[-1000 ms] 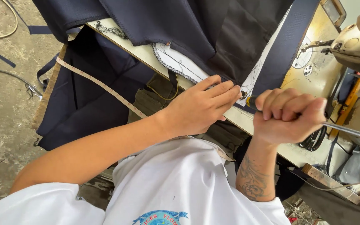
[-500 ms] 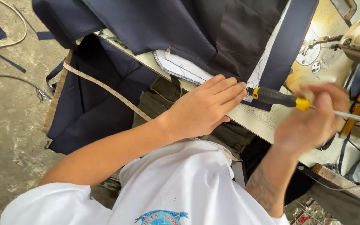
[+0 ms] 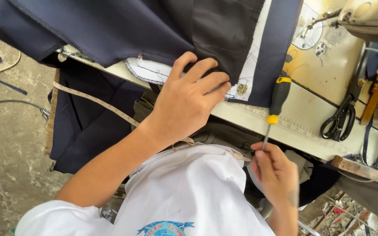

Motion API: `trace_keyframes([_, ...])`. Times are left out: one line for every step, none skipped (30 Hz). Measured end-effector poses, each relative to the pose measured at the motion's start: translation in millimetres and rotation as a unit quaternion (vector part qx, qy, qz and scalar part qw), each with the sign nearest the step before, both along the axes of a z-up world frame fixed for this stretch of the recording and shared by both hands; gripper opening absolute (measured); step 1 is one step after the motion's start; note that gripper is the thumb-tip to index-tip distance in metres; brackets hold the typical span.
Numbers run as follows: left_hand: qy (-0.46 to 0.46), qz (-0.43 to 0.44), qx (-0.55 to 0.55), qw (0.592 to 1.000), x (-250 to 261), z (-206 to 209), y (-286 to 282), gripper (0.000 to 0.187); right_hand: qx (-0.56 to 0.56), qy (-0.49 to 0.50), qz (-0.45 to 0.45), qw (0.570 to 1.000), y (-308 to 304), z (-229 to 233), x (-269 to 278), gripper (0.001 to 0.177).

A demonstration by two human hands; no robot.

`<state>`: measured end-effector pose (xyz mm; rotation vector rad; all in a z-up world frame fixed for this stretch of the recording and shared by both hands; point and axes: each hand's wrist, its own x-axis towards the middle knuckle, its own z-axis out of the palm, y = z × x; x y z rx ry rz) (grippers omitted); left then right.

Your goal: Sewing and aligning dark blue fabric pieces using an industrial sewing machine, including using a screwdriver for precision and scissors for trimming.

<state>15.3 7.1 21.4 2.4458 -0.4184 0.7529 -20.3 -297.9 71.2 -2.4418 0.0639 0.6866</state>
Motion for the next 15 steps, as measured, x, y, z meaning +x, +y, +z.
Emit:
trace_keyframes([0.007,-0.015,-0.039,0.999,0.7,-3.8,-1.3,0.008,0.031,-0.006,-0.008,0.999,9.1,0.1,-4.5,0.020])
trace_keyframes([0.012,-0.026,-0.076,0.997,2.0,-7.4,-0.6,0.013,0.063,-0.013,-0.014,0.998,19.6,-1.0,-6.5,0.021])
trace_keyframes([0.009,-0.028,-0.073,0.997,3.0,-8.6,0.1,0.013,0.066,-0.017,-0.015,0.998,23.5,-1.6,-9.0,0.021])
trace_keyframes([0.007,-0.031,-0.091,0.995,2.2,-10.0,-0.1,0.012,0.071,-0.112,0.000,0.991,26.8,-1.2,-13.4,0.021])
trace_keyframes([0.005,-0.034,-0.109,0.993,1.2,-11.5,-0.2,0.011,0.075,-0.206,0.015,0.976,30.1,-1.0,-17.9,0.021])
trace_keyframes([0.003,-0.037,-0.108,0.993,1.1,-12.8,-1.2,0.011,0.075,-0.208,0.013,0.975,26.9,-13.1,-24.1,0.021])
trace_keyframes([-0.003,-0.037,-0.109,0.993,1.0,-13.8,-2.0,0.011,0.107,-0.264,-0.004,0.959,24.0,-25.2,-30.4,0.026])
trace_keyframes([-0.008,-0.036,-0.109,0.993,0.9,-14.6,-1.6,0.012,0.138,-0.319,-0.020,0.937,22.3,-37.6,-36.7,0.037])
trace_keyframes([-0.010,-0.039,-0.108,0.993,1.0,-14.2,-0.6,0.012,0.139,-0.321,-0.023,0.937,30.4,-31.8,-28.1,0.037])
trace_keyframes([-0.009,-0.034,-0.103,0.994,0.7,-14.0,-1.3,0.011,0.075,-0.212,0.035,0.974,36.7,-24.9,-19.4,0.029])
trace_keyframes([-0.008,-0.030,-0.098,0.995,0.2,-14.3,-1.7,0.010,0.010,-0.097,0.089,0.991,43.3,-18.4,-10.8,0.025])
trace_keyframes([-0.012,-0.028,-0.097,0.995,1.5,-14.1,-2.1,0.010,0.011,-0.101,0.091,0.991,44.4,-8.9,-14.5,0.025])
trace_keyframes([-0.014,-0.036,-0.104,0.994,2.7,-14.4,-2.1,0.011,0.030,-0.159,0.047,0.986,45.9,0.1,-18.5,0.029])
trace_keyframes([-0.005,-0.044,-0.114,0.993,-2.6,-13.3,-2.6,0.012,0.047,-0.206,0.001,0.978,47.3,13.2,-28.3,0.034])
trace_keyframes([0.002,-0.042,-0.115,0.992,-6.8,-11.3,-2.7,0.012,0.046,-0.198,0.001,0.979,37.5,-3.0,-35.7,0.034])
